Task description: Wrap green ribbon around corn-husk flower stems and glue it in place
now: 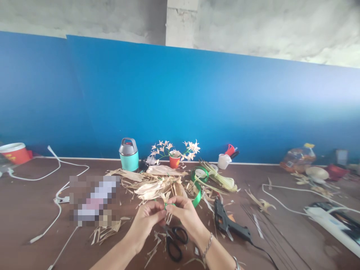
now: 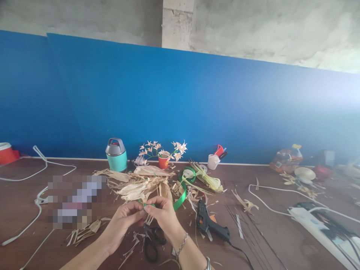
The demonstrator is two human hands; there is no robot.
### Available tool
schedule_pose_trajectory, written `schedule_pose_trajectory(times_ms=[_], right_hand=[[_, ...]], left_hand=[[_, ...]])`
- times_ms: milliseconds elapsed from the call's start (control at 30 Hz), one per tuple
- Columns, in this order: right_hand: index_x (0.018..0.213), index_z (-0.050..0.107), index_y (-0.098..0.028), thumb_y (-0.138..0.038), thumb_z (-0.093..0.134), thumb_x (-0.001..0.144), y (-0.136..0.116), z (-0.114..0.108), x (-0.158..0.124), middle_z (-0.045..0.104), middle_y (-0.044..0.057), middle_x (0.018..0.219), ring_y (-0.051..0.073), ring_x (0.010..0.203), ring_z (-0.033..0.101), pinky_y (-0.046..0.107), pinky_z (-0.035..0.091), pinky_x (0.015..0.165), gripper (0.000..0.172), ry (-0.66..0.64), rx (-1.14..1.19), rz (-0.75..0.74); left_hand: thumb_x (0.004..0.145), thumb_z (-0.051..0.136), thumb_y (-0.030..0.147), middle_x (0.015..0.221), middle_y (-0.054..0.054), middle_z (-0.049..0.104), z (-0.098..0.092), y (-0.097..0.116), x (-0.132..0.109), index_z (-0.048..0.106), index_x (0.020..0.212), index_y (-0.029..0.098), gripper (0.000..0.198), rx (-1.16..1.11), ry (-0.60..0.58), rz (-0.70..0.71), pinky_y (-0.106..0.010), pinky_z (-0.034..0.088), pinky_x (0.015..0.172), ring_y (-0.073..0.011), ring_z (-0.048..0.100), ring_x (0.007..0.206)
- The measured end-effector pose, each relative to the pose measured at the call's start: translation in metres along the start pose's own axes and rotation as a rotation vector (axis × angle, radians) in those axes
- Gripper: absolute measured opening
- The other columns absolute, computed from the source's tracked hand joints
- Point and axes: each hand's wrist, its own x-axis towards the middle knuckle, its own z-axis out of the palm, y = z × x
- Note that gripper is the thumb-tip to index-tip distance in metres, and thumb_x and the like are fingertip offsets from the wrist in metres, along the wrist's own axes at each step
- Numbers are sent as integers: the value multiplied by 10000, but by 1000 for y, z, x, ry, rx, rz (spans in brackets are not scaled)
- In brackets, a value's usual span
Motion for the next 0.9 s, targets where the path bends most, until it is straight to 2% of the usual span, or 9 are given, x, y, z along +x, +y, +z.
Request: schedule_pose_trajectory(times_ms=[100,200,500,633,767,900], right_hand=[[636,619,-153,-356,795,522,-2,-1,0,588,-20,565,83,483,479,194,339,451,292,-19,51,69],[616,623,-145,-349,813,492,-2,-2,0,551,-39,521,52,447,403,180,271,417,305,9,45,66],[596,610,-150,-344,810,503,-8,4,-4,577,-29,544,82,488,479,203,353,483,294,-13,98,53],[627,611,-148,-385,808,497,-3,2,-2,571,-28,551,85,485,474,205,346,472,334,-15,113,73],[649,606,-148,-434,805,488,4,-1,1,530,-41,509,61,432,400,194,267,424,384,-4,125,114],[636,608,-141,-386,808,511,5,0,2,485,-63,472,26,390,279,189,151,390,340,13,126,99]], left_hand=[[605,755,313,564,27,576,-1,0,0,650,626,145,199,-52,-37,-34,-217,378,556,-90,489,515],[573,779,310,553,31,574,-1,0,-1,655,617,145,211,-87,-31,-70,-213,366,547,-81,475,505],[558,790,286,580,34,562,0,0,-3,666,629,154,195,-131,-7,-91,-215,356,550,-79,459,520],[570,782,297,627,20,578,0,-1,-3,664,644,158,196,-124,-12,-78,-216,361,562,-91,466,566],[578,772,316,649,3,589,1,-2,-3,660,650,155,209,-87,14,-74,-224,368,574,-102,469,575],[601,754,328,623,12,569,1,-2,-3,656,658,156,206,-35,21,-35,-215,348,551,-96,438,553]])
